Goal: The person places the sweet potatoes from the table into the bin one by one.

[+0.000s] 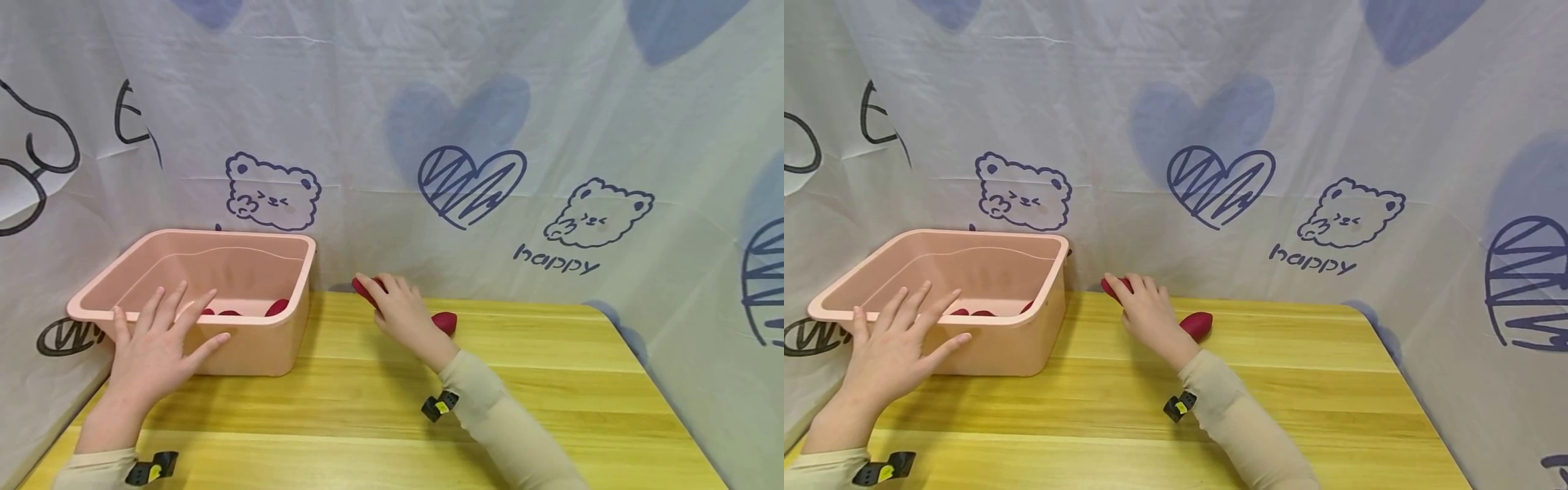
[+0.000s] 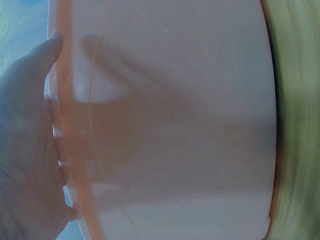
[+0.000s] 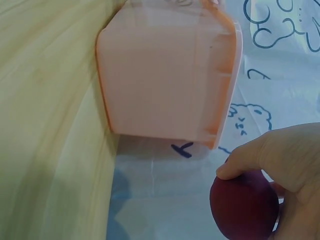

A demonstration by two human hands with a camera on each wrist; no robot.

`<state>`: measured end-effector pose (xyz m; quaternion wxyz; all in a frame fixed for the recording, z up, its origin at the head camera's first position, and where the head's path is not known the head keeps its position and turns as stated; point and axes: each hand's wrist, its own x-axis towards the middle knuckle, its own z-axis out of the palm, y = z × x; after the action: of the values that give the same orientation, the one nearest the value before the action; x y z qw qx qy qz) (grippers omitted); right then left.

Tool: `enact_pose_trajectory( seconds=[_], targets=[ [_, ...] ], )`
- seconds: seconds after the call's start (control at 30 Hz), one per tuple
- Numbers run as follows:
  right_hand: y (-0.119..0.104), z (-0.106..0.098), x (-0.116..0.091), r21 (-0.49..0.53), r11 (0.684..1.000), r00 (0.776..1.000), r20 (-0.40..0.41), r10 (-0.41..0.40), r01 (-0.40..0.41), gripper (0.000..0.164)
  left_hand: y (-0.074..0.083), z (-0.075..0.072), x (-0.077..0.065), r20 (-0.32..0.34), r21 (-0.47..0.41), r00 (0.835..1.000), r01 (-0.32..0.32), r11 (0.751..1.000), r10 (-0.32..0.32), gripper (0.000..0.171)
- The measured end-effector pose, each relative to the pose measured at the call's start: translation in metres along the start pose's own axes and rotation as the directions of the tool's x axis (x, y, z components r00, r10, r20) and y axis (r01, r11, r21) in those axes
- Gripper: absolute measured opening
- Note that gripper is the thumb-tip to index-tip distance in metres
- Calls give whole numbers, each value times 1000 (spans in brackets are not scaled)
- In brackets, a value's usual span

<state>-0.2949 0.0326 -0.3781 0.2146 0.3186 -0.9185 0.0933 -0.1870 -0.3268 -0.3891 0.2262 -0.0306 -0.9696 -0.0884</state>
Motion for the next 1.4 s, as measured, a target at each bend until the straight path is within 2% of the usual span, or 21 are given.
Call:
enact_pose_trajectory(
  seconds=[0.43,0.73,1.4],
  targets=[
    [-22,-4,25,-26,999,999,-32,-44,43,63,0,-1,0,-14,-6,1000,-1,1000,1,76],
    [-33,-6,37,12,999,999,-16,-38,39,61,-1,1,-1,-2,1,1000,-4,1000,4,76],
    [-60,-11,68,-42,991,984,-121,-132,128,51,-1,1,1,-4,1,1000,-6,1000,6,77]
  ],
)
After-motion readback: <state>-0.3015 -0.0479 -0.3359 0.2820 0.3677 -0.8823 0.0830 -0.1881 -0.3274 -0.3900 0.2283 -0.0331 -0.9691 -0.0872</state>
